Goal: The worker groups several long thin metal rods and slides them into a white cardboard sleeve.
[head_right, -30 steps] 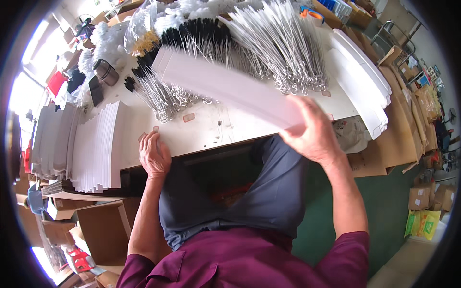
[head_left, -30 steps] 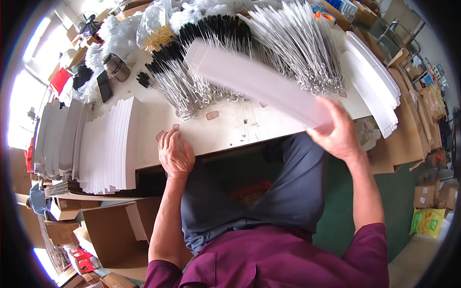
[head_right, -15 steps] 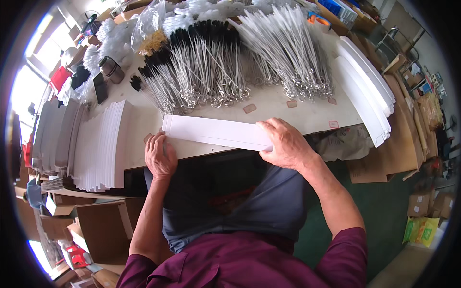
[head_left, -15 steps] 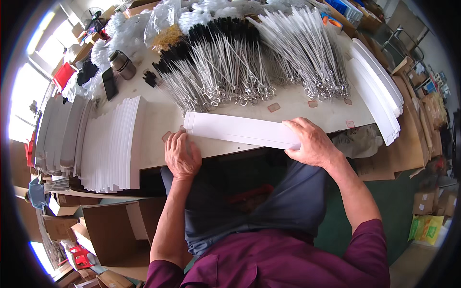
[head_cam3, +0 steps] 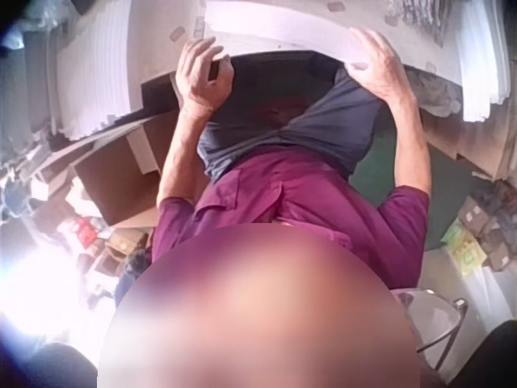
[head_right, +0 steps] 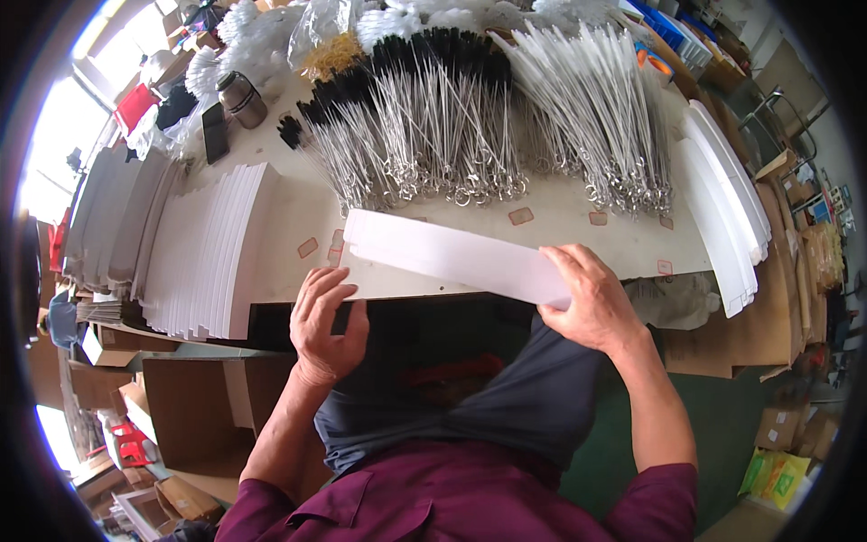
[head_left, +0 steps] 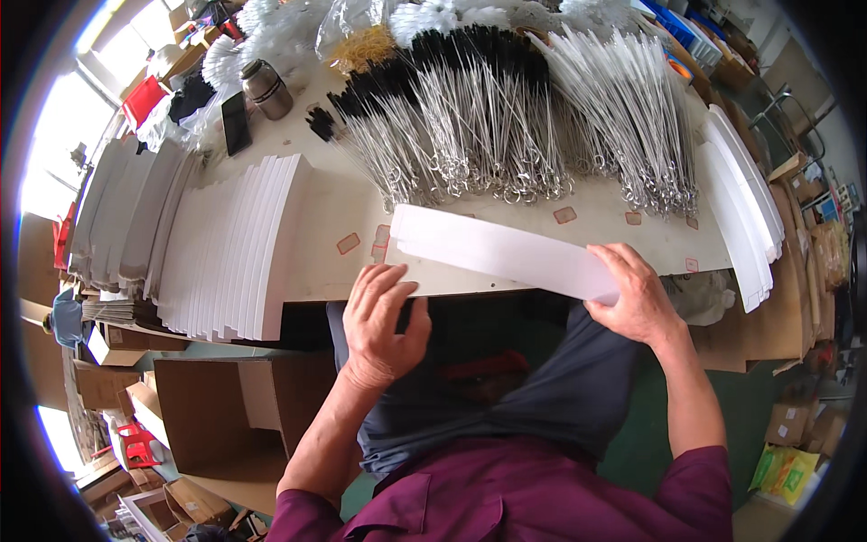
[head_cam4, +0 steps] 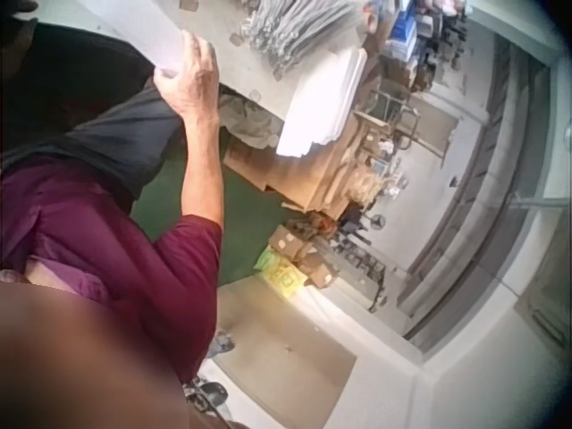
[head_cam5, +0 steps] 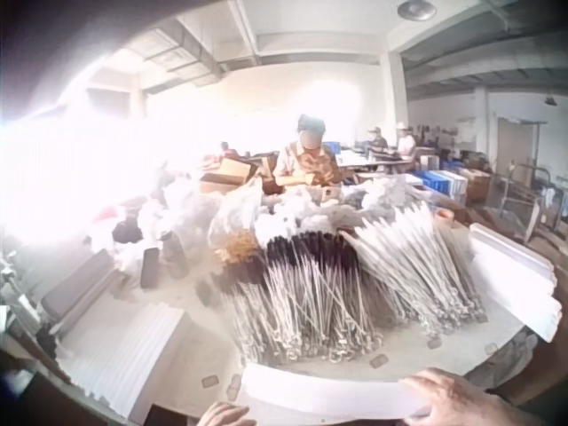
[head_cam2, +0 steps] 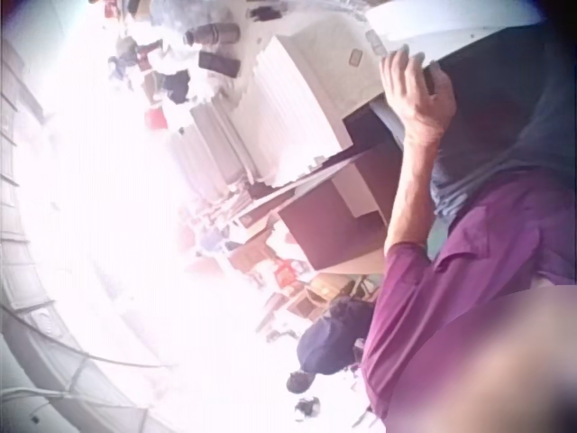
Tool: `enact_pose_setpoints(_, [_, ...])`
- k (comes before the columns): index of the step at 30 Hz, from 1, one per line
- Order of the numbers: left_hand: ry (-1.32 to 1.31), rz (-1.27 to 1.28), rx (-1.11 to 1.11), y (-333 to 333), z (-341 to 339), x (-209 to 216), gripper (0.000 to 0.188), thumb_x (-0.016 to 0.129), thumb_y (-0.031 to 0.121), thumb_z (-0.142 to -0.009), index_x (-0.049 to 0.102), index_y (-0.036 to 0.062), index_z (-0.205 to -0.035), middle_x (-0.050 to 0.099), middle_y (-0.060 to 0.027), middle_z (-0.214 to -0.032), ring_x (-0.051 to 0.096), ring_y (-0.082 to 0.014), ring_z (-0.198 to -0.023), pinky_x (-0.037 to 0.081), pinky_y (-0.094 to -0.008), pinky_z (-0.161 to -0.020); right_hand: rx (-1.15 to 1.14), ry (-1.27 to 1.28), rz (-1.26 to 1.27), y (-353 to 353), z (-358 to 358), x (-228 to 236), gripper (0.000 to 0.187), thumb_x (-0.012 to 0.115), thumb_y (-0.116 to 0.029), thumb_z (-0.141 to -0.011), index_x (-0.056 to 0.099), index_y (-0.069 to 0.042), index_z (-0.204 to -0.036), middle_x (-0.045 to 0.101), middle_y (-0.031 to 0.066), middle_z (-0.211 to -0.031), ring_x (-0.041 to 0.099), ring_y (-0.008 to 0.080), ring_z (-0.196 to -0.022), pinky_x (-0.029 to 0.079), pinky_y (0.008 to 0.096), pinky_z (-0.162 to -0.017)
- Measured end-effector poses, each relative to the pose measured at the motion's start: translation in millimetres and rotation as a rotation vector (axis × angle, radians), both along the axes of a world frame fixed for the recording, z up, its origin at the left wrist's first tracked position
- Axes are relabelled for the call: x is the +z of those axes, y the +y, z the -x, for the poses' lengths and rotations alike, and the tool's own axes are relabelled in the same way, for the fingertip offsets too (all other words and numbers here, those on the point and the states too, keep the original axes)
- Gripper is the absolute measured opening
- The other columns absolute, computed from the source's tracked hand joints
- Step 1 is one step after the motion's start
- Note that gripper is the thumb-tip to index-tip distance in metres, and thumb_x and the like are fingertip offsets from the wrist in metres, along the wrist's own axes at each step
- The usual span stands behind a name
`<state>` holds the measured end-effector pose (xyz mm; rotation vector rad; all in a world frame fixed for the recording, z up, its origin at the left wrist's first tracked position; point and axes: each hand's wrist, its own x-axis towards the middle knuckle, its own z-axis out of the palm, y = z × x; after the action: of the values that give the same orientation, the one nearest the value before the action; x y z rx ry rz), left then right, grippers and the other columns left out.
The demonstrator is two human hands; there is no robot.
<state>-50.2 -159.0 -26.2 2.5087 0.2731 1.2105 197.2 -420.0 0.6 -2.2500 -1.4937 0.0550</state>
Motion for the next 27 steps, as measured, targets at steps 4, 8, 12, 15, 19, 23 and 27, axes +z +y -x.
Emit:
enact_pose_setpoints(4, [0.221,-0.042,-0.175,-24,-18,27,0.052,0.082,0.014,-0.074,0.064,-0.001,-0.121,0.062,-0.0237,-0.131,0.06,-0.0419,-0.122,0.045,-0.054,-0.108,0.06,0.008,0.032,2,14,11,0.064,0.08,-0.011,-0.07,0.059,-0.001,-0.129,0.06,0.0147,-0.12,0.062,0.0334,-0.112,0.054,0.0428,-0.099])
enact_pose_setpoints(8, [0.496,-0.074,-0.26,-34,-39,30,0.068,0.081,0.029,-0.08,0.055,-0.0031,-0.135,0.054,-0.0263,-0.14,0.05,-0.0419,-0.132,0.035,-0.0539,-0.117,0.184,0.027,-0.027,31,21,12,0.065,0.081,-0.01,-0.069,0.059,-0.001,-0.13,0.061,0.0151,-0.121,0.062,0.0336,-0.112,0.053,0.0432,-0.099])
enact_pose_setpoints(12, [0.562,-0.146,-0.272,-28,-45,24,0.071,0.08,0.025,-0.079,0.052,-0.0056,-0.136,0.056,-0.0253,-0.134,0.053,-0.0415,-0.125,0.039,-0.0511,-0.112,0.31,-0.003,-0.078,58,26,5,0.066,0.082,-0.01,-0.068,0.058,0.0,-0.129,0.061,0.0149,-0.121,0.062,0.0324,-0.111,0.052,0.0425,-0.1])
enact_pose_setpoints(15, [0.64,-0.086,-0.28,-21,-55,27,0.071,0.081,0.022,-0.078,0.051,-0.0057,-0.136,0.056,-0.0241,-0.131,0.054,-0.0408,-0.122,0.042,-0.0493,-0.109,0.342,0.003,-0.068,72,19,-2,0.067,0.083,-0.011,-0.068,0.058,0.001,-0.13,0.061,0.0156,-0.12,0.061,0.033,-0.112,0.052,0.0425,-0.1])
enact_pose_setpoints(19, [0.662,-0.026,-0.271,-17,-63,26,0.075,0.083,0.02,-0.075,0.049,-0.006,-0.137,0.057,-0.0222,-0.124,0.055,-0.0394,-0.118,0.045,-0.047,-0.103,0.357,-0.017,-0.11,85,23,-6,0.069,0.083,-0.011,-0.068,0.058,0.001,-0.131,0.06,0.0159,-0.122,0.061,0.0339,-0.114,0.051,0.0428,-0.102])
enact_pose_setpoints(23, [0.601,-0.048,-0.224,-9,-69,9,0.074,0.084,0.018,-0.072,0.05,-0.0038,-0.134,0.059,-0.0188,-0.119,0.06,-0.0369,-0.112,0.049,-0.0459,-0.097,0.325,-0.041,-0.106,88,25,-8,0.067,0.085,-0.013,-0.07,0.059,0.0,-0.13,0.06,0.0157,-0.123,0.061,0.0334,-0.114,0.05,0.0431,-0.102])
enact_pose_setpoints(27, [0.612,-0.043,-0.112,-8,-63,8,0.075,0.086,0.02,-0.072,0.051,-0.0023,-0.134,0.061,-0.0176,-0.115,0.062,-0.0344,-0.108,0.051,-0.0451,-0.093,0.138,-0.16,-0.225,78,28,-8,0.061,0.086,-0.016,-0.074,0.061,0.001,-0.128,0.06,0.0153,-0.123,0.06,0.032,-0.114,0.05,0.0428,-0.101])
